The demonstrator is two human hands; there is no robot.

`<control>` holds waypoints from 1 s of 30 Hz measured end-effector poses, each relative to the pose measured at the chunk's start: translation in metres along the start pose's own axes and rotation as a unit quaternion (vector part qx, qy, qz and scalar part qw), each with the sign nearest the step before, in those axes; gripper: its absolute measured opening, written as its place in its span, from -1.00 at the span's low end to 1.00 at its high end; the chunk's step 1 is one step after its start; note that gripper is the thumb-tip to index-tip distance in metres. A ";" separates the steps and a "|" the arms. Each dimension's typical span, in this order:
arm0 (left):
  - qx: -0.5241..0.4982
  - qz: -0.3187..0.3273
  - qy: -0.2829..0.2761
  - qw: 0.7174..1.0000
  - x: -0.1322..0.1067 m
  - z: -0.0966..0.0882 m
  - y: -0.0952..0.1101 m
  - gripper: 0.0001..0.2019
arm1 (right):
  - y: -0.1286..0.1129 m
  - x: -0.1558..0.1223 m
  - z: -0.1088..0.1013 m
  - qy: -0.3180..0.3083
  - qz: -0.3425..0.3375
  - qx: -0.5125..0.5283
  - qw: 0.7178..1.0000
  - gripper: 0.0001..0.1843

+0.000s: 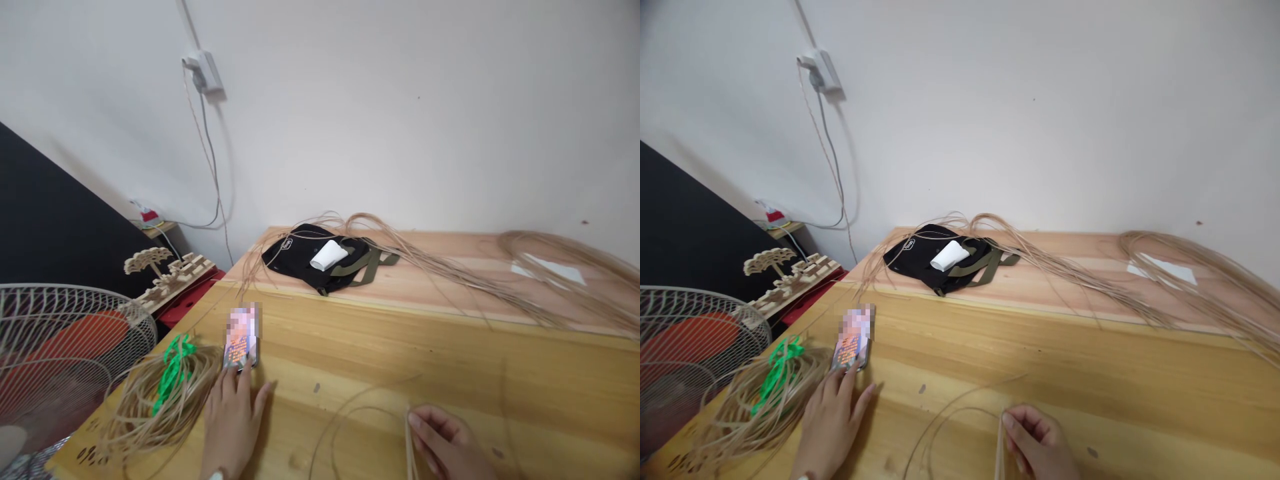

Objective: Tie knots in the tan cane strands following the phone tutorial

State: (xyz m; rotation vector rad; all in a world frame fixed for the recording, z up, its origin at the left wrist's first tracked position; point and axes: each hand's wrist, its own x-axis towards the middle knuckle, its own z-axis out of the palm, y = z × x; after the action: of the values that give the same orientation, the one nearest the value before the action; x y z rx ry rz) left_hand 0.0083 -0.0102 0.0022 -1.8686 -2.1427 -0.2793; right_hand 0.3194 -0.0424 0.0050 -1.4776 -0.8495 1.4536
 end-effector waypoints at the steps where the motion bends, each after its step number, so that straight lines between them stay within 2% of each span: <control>1: 0.002 -0.002 -0.002 1.000 0.002 0.001 0.000 -0.51 | 0.000 0.000 0.000 -0.003 -0.001 -0.001 1.000 -0.57; 7: 0.011 0.000 0.001 1.000 0.017 0.007 0.000 -0.50 | 0.002 0.001 -0.002 -0.008 0.006 0.006 1.000 -0.59; 18: 0.003 0.002 0.025 1.000 0.018 0.005 -0.006 -0.50 | -0.001 0.001 -0.003 -0.004 0.008 -0.004 1.000 -0.57; 24: 0.002 -0.003 0.014 1.000 0.022 0.008 -0.008 -0.49 | 0.000 0.003 -0.004 -0.008 0.025 -0.010 1.000 -0.56; 30: 0.010 -0.009 0.004 1.000 0.025 0.008 -0.009 -0.49 | -0.001 0.001 -0.001 0.004 0.006 -0.015 1.000 -0.57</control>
State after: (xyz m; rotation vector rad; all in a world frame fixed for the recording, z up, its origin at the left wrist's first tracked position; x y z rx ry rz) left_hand -0.0039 0.0141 0.0032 -1.8358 -2.1498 -0.2667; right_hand 0.3206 -0.0415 0.0060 -1.5133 -0.8626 1.4473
